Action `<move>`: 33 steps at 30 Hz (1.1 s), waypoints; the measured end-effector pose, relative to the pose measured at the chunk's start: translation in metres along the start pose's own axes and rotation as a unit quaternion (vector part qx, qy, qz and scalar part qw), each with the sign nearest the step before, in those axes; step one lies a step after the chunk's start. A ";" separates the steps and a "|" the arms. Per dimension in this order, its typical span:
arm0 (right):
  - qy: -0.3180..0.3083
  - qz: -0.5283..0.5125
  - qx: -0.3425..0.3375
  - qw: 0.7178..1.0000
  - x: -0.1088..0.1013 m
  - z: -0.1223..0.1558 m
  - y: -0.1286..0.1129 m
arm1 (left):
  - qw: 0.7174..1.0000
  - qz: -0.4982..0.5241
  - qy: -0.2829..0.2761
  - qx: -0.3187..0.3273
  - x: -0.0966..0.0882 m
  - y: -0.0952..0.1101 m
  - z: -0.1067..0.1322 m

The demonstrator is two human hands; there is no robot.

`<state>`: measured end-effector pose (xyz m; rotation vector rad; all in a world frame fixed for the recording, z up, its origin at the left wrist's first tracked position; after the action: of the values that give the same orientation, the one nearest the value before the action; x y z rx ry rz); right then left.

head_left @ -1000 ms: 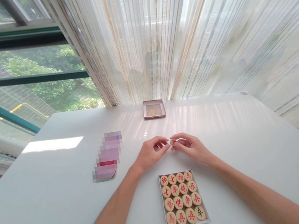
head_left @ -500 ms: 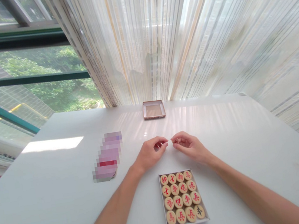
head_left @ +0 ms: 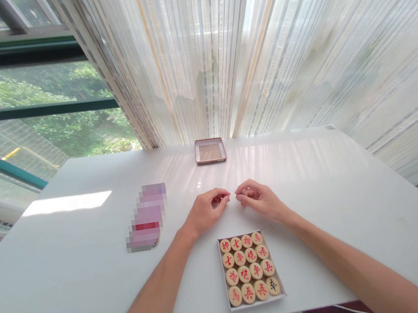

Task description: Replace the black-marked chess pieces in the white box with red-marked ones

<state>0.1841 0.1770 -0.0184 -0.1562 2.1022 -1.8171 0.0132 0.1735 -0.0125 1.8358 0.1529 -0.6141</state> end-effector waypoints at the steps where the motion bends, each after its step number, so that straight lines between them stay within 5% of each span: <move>1: 0.000 -0.006 0.003 1.000 0.000 0.000 0.001 | 1.000 0.000 -0.002 0.001 0.000 0.000 0.000; 8: 0.026 -0.043 -0.001 0.999 -0.006 -0.006 -0.002 | 1.000 -0.003 -0.005 -0.002 0.001 -0.002 0.000; 14: 0.030 -0.043 -0.003 0.999 -0.016 0.000 -0.027 | 1.000 -0.009 -0.010 0.004 0.001 -0.001 -0.001; 23: -0.037 0.079 0.036 0.996 -0.015 0.076 -0.044 | 1.000 -0.021 -0.010 0.000 0.003 -0.006 0.000; 33: 0.047 0.011 0.053 0.997 -0.019 0.127 -0.021 | 1.000 -0.019 -0.008 -0.007 0.000 -0.004 -0.001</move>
<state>0.2416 0.0608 -0.0082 -0.0216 2.0554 -1.9526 0.0117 0.1756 -0.0159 1.8178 0.1815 -0.6525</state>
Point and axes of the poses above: each hand's wrist, its own z-axis away from the middle knuckle, its own x-axis out of the palm, y = z × x, the point moved 7 cm from there along -z, towards the middle knuckle, and after that the axes turned 2 degrees about -z, right-handed, at the moved point
